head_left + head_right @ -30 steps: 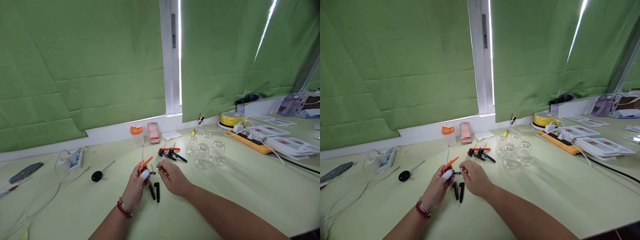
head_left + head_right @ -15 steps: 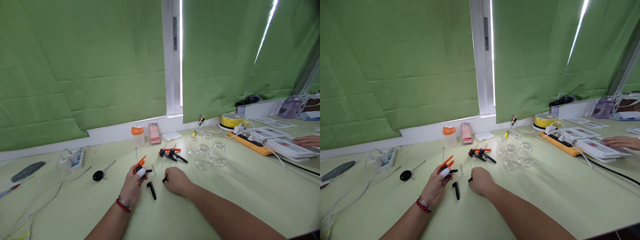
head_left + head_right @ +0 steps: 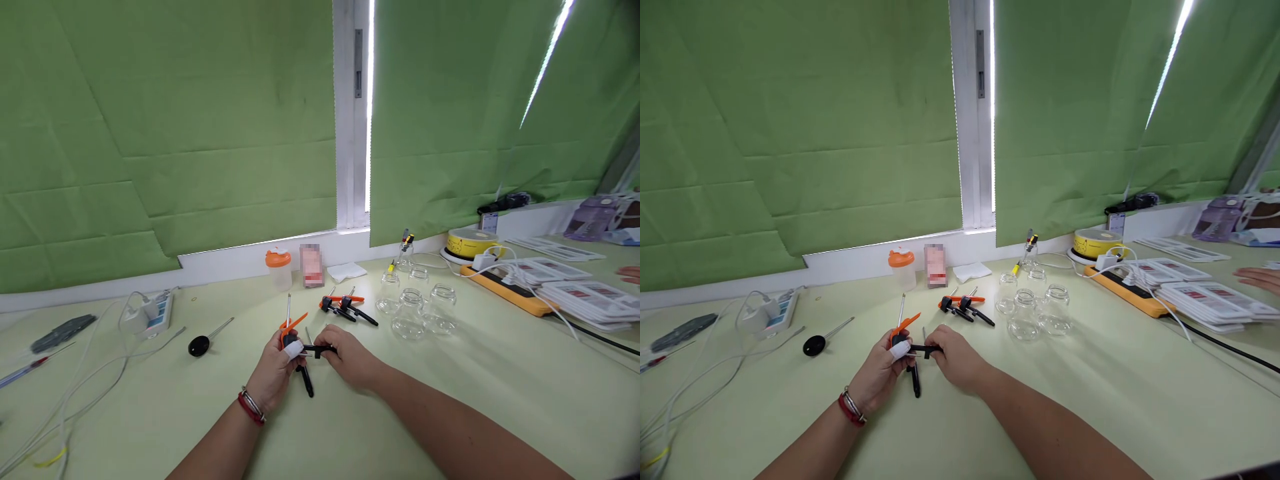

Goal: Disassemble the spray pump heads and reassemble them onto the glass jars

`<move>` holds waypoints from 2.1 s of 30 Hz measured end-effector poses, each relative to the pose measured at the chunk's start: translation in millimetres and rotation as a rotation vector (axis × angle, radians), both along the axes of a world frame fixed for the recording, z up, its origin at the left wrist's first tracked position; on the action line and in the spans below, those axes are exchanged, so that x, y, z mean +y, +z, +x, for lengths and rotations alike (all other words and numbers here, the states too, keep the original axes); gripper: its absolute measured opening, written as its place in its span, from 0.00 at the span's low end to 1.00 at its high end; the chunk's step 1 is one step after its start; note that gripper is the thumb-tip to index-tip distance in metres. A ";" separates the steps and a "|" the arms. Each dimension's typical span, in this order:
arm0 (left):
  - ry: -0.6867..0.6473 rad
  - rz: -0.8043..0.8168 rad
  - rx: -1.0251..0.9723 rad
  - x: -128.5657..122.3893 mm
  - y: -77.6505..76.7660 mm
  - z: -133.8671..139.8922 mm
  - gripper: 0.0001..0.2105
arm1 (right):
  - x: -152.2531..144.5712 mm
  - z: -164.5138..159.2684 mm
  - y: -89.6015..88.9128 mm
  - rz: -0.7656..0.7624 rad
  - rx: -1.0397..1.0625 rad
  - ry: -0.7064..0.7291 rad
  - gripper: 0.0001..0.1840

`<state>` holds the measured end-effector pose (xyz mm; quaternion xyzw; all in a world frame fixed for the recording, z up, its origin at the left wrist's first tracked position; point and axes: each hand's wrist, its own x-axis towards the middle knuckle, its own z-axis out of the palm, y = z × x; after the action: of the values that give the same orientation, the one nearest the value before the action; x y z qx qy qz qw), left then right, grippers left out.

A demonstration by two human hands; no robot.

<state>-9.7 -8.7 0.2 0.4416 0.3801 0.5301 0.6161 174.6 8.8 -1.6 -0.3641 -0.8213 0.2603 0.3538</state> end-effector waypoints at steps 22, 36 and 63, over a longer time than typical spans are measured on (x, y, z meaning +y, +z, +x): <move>0.031 0.084 0.179 -4.5 1.6 2.7 0.19 | -4.4 -0.4 1.4 0.026 0.027 -0.010 0.14; 0.079 0.027 0.181 -9.1 3.1 8.0 0.27 | -8.9 -6.7 -10.4 0.110 0.156 0.151 0.19; 0.192 0.706 0.765 -17.3 -2.7 4.3 0.56 | -23.2 -25.4 -3.3 -0.901 0.954 0.314 0.18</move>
<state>-5.4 -26.1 -2.5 0.7473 0.4148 0.4809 0.1955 149.2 -14.4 -4.8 -0.1976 -0.4295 0.7579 0.4494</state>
